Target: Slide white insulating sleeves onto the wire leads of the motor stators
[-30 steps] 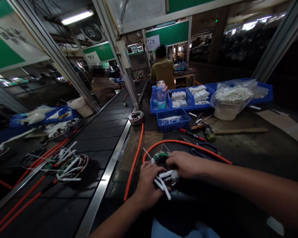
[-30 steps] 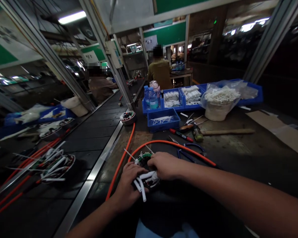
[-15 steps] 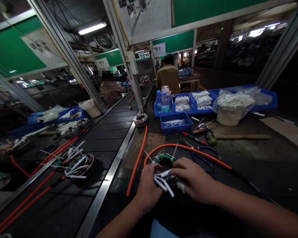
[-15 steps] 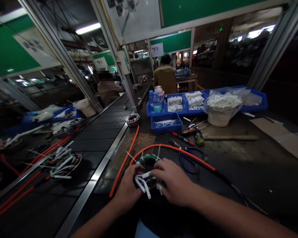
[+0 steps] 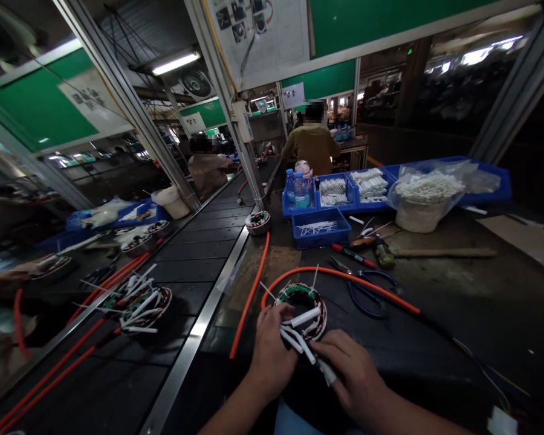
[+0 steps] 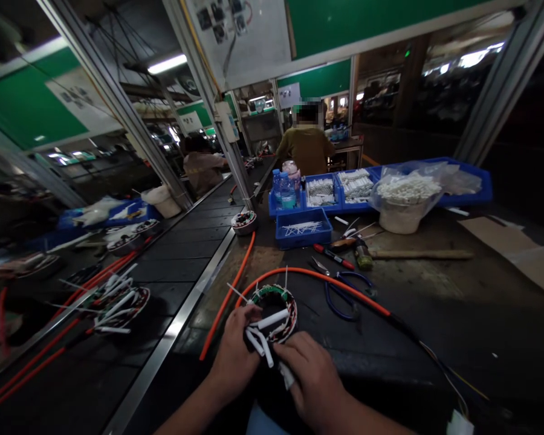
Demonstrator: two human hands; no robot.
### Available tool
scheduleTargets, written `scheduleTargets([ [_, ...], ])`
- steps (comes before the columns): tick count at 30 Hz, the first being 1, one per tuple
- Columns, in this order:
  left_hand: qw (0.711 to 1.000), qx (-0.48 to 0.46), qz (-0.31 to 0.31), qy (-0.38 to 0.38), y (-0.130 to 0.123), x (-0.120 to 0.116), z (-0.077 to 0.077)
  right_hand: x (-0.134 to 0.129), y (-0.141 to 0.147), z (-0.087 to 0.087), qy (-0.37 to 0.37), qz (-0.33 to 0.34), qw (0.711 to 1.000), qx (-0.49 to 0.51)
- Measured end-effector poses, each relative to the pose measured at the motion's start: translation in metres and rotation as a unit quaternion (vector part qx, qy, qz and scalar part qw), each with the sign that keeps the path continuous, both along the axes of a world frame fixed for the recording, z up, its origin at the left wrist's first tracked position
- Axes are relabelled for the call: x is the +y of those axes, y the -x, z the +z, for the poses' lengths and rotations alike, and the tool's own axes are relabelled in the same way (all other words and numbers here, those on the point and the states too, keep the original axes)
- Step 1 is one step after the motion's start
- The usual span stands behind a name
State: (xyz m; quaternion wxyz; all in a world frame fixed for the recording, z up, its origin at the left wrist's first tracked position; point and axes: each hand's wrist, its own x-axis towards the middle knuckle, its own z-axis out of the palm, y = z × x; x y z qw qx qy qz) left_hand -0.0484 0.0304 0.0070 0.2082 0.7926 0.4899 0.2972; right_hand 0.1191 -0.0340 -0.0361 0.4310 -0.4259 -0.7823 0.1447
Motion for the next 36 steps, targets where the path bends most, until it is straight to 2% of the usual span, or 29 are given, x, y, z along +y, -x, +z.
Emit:
scheduleTargets([
  [3, 1.000, 0.023, -0.013, -0.005, -0.001, 0.001, 0.004, 0.007, -0.002, 0.018, 0.003, -0.002, 0.999, -0.051],
  [6, 0.999, 0.042, -0.029, -0.010, -0.001, 0.005, 0.006, 0.014, -0.001, 0.036, -0.039, 0.001, 0.994, -0.102],
  [11, 0.997, 0.048, -0.054, -0.032, 0.001, 0.010, 0.005, 0.022, 0.001, 0.050, -0.058, 0.039, 0.990, -0.120],
  [14, 0.996, 0.055, -0.069, -0.026, 0.001, 0.011, 0.007, 0.036, -0.006, 0.058, -0.018, 0.025, 0.992, -0.123],
  [16, 0.994, 0.069, -0.082, -0.020, 0.000, 0.013, 0.009, 0.050, -0.012, 0.062, 0.049, 0.012, 0.993, -0.111],
  [18, 0.992, 0.080, -0.093, -0.019, 0.001, 0.015, 0.012, 0.063, -0.017, 0.064, 0.118, 0.010, 0.989, -0.083],
  [20, 0.991, 0.079, -0.107, -0.028, 0.005, 0.018, 0.014, 0.070, -0.021, 0.063, 0.153, 0.023, 0.986, -0.062],
  [23, 0.983, 0.081, -0.146, -0.082, 0.012, 0.021, 0.013, 0.067, -0.024, 0.060, 0.141, 0.030, 0.987, -0.075],
  [26, 0.962, 0.105, -0.176, -0.179, 0.012, 0.022, 0.003, 0.056, -0.027, 0.056, 0.105, 0.027, 0.986, -0.126],
  [28, 0.957, 0.115, -0.145, -0.225, 0.007, 0.021, -0.008, 0.051, -0.027, 0.053, 0.079, 0.031, 0.985, -0.149],
  [31, 0.959, 0.111, -0.081, -0.248, -0.002, 0.019, -0.022, 0.047, -0.020, 0.049, 0.046, 0.058, 0.985, -0.154],
  [36, 0.967, 0.086, -0.058, -0.232, -0.004, 0.014, -0.023, 0.047, -0.006, 0.052, 0.001, 0.101, 0.975, -0.199],
])
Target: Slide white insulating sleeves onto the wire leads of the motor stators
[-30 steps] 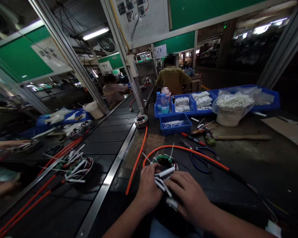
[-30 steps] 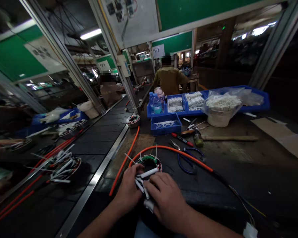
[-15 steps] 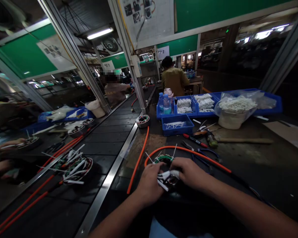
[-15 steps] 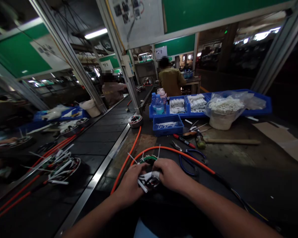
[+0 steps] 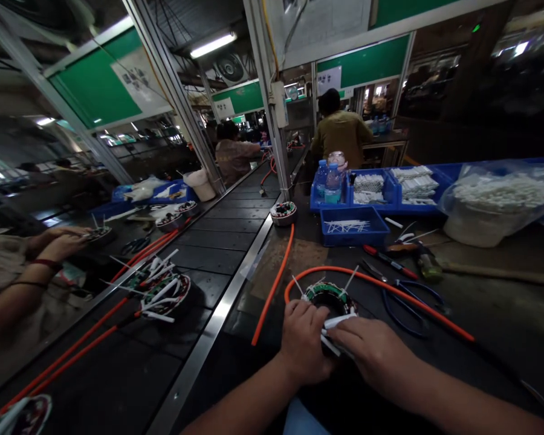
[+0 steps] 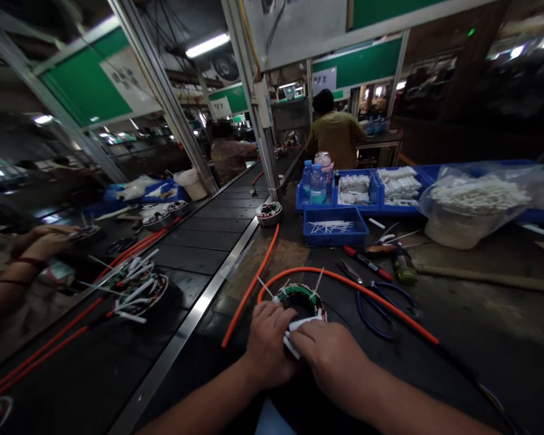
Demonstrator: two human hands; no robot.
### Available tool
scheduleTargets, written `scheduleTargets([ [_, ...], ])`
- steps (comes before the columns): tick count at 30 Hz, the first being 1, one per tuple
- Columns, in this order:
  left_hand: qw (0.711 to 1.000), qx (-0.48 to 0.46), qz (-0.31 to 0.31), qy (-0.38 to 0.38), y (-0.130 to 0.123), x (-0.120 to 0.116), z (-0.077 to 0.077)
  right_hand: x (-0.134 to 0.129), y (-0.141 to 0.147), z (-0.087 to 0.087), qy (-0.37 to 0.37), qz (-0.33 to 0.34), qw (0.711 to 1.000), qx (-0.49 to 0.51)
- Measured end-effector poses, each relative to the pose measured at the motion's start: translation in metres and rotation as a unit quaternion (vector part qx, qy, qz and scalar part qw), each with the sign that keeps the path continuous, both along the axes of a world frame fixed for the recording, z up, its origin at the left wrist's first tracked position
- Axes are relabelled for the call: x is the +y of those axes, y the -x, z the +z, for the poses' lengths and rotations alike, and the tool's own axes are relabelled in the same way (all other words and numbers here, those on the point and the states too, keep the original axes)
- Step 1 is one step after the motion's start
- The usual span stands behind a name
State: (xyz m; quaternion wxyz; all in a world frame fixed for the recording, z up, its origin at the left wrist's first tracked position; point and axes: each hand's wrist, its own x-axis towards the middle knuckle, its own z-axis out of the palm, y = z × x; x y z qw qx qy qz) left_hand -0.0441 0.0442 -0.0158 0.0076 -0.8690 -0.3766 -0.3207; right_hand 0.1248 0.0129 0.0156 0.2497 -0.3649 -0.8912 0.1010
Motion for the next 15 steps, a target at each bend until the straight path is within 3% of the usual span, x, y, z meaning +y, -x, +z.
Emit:
scheduleTargets([
  [6, 0.999, 0.033, -0.011, 0.019, -0.001, -0.001, 0.002, 0.024, -0.011, 0.021, 0.072, -0.095, 0.990, -0.073],
  [10, 0.998, 0.048, -0.017, 0.043, 0.003, -0.001, 0.012, 0.039, -0.016, 0.022, 0.140, -0.129, 0.978, -0.091],
  [15, 0.970, 0.078, -0.173, 0.154, 0.029, 0.005, 0.039, 0.033, -0.016, 0.014, 0.152, -0.149, 0.977, -0.032],
])
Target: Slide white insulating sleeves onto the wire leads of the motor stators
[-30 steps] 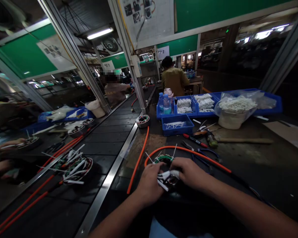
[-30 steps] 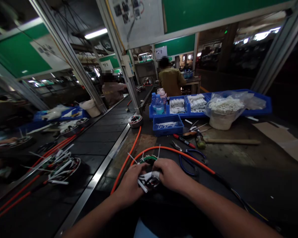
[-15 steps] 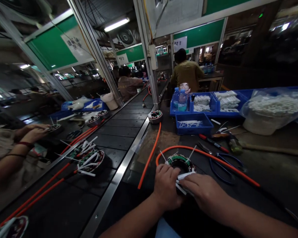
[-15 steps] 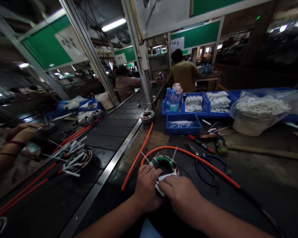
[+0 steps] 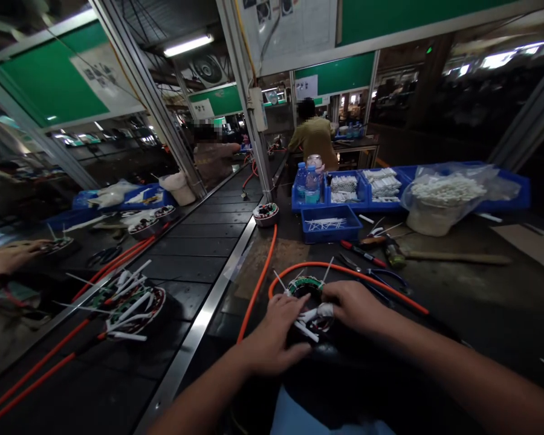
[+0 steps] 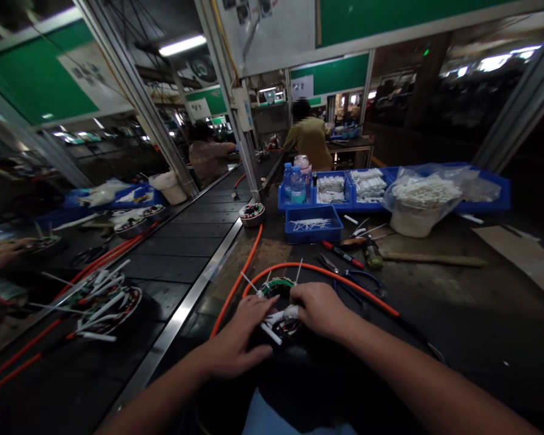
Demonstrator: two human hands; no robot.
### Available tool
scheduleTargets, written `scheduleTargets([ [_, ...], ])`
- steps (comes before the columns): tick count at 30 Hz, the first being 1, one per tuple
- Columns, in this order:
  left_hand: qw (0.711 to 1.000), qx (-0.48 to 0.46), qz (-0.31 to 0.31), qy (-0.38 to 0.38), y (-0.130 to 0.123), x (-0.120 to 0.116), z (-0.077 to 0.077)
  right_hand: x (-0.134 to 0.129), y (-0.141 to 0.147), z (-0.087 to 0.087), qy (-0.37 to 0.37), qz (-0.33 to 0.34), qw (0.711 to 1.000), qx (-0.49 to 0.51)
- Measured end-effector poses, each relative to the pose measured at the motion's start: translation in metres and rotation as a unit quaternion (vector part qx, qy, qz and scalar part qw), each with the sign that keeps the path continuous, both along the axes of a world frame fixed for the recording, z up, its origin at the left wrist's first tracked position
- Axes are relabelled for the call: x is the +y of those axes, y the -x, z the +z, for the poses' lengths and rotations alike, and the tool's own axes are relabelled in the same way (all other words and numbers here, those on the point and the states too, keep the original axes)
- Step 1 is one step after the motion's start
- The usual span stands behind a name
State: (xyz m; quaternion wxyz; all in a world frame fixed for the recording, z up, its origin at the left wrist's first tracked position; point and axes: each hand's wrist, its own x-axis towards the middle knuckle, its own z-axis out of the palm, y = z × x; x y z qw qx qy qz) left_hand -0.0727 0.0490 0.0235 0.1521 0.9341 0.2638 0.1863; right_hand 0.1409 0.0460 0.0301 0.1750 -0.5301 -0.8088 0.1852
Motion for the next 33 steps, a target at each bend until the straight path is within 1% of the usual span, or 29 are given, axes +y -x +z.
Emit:
scheduleTargets([
  [1, 1.000, 0.000, -0.011, 0.008, 0.003, 0.001, 0.001, -0.002, 0.000, -0.001, -0.005, -0.009, 1.000, 0.005],
  [2, 1.000, -0.005, -0.007, 0.006, 0.003, 0.002, -0.001, -0.005, 0.001, -0.003, -0.012, -0.019, 1.000, 0.005],
  [6, 0.995, -0.055, 0.066, -0.042, -0.008, 0.002, -0.016, -0.013, 0.001, -0.005, -0.031, -0.051, 0.998, 0.000],
  [8, 0.993, -0.060, 0.101, -0.032, -0.015, 0.001, -0.016, -0.020, 0.000, -0.006, -0.030, -0.058, 0.998, 0.021],
  [11, 0.991, -0.007, 0.130, 0.019, -0.021, 0.001, -0.003, -0.039, 0.001, -0.009, -0.032, -0.055, 0.993, 0.095],
  [13, 0.990, 0.040, 0.133, 0.035, -0.022, 0.003, 0.008, -0.052, 0.004, -0.015, -0.057, -0.027, 0.992, 0.105],
  [15, 0.990, 0.069, 0.118, 0.036, -0.022, 0.004, 0.015, -0.060, 0.008, -0.021, -0.107, 0.012, 0.993, 0.051],
  [17, 0.992, 0.074, 0.103, 0.027, -0.023, 0.002, 0.017, -0.058, 0.010, -0.022, -0.156, 0.042, 0.986, -0.027],
  [19, 0.993, 0.068, 0.097, 0.015, -0.023, -0.002, 0.014, -0.047, 0.008, -0.014, -0.168, 0.040, 0.981, -0.086],
  [21, 0.993, 0.056, 0.101, 0.001, -0.023, -0.006, 0.011, -0.034, 0.002, 0.003, -0.143, 0.024, 0.981, -0.125],
  [22, 0.994, 0.048, 0.103, -0.002, -0.022, -0.007, 0.009, -0.029, -0.001, 0.013, -0.126, 0.030, 0.982, -0.135],
  [24, 0.993, 0.033, 0.109, -0.003, -0.023, -0.008, 0.007, -0.027, -0.006, 0.030, -0.104, 0.074, 0.982, -0.141],
  [26, 0.993, 0.025, 0.114, -0.003, -0.023, -0.006, 0.006, -0.033, -0.005, 0.035, -0.109, 0.125, 0.976, -0.140],
  [28, 0.994, 0.022, 0.109, -0.008, -0.024, -0.003, 0.005, -0.040, 0.000, 0.028, -0.128, 0.130, 0.972, -0.145],
  [30, 0.994, 0.013, 0.103, -0.020, -0.024, -0.001, 0.004, -0.045, 0.005, 0.015, -0.147, 0.118, 0.970, -0.153],
  [32, 0.995, 0.006, 0.095, -0.030, -0.024, 0.000, 0.003, -0.045, 0.008, 0.003, -0.162, 0.119, 0.967, -0.157],
  [33, 0.995, 0.005, 0.093, -0.033, -0.023, 0.000, 0.003, -0.042, 0.009, 0.000, -0.167, 0.124, 0.965, -0.157],
])
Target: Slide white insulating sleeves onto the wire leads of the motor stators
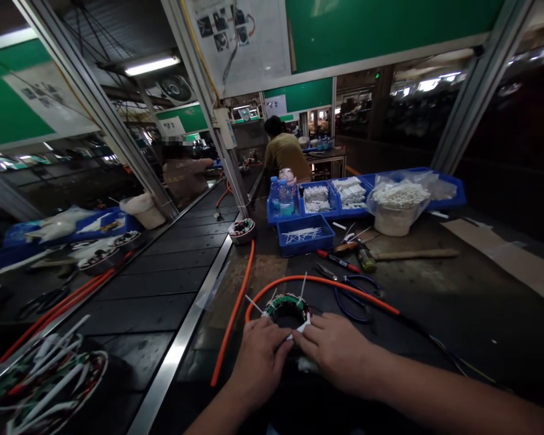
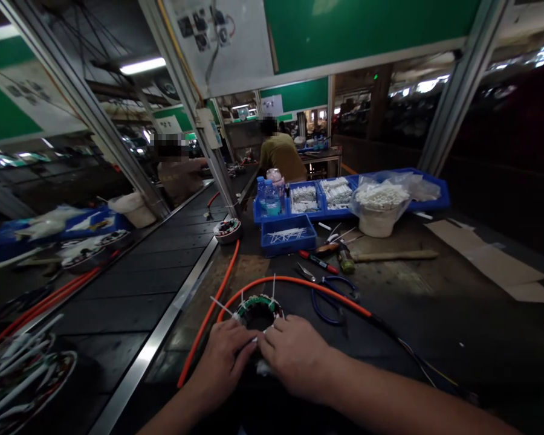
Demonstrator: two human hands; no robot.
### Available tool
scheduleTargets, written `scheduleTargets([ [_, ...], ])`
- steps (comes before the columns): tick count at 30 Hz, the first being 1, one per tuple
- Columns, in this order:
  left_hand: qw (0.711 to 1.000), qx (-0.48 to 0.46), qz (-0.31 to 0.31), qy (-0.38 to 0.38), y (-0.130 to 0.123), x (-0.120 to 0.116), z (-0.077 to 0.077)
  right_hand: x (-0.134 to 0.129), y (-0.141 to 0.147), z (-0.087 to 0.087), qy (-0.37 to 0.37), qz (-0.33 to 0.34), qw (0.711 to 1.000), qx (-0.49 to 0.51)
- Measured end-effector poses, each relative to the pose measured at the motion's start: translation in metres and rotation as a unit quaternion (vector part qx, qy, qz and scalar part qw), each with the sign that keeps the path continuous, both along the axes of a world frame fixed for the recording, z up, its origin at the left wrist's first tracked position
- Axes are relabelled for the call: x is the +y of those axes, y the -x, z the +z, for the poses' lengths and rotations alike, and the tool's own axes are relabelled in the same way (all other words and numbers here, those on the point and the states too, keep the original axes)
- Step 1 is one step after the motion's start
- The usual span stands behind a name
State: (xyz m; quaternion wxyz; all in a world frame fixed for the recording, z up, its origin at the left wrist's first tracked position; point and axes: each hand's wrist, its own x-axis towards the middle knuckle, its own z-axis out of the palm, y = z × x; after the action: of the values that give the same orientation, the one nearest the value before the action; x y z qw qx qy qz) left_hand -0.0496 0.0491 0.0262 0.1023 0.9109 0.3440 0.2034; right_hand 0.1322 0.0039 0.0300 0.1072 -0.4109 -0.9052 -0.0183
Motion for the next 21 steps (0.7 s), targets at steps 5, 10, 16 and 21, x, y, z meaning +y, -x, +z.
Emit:
scheduleTargets([
  [5, 0.999, 0.011, -0.034, 0.026, 0.005, 0.000, -0.001, 0.031, -0.005, 0.018, 0.047, 0.023, 0.999, -0.005],
  [10, 0.999, 0.011, -0.026, 0.026, 0.005, 0.003, -0.003, 0.069, -0.009, 0.035, 0.215, 0.025, 0.976, 0.018],
  [16, 0.996, -0.007, -0.051, -0.066, 0.002, 0.008, -0.009, 0.075, -0.023, 0.020, 0.259, 0.091, 0.951, 0.143],
  [21, 0.980, -0.013, -0.066, -0.188, 0.002, 0.022, -0.042, 0.139, -0.090, 0.023, 0.138, -0.183, 0.945, 0.233],
])
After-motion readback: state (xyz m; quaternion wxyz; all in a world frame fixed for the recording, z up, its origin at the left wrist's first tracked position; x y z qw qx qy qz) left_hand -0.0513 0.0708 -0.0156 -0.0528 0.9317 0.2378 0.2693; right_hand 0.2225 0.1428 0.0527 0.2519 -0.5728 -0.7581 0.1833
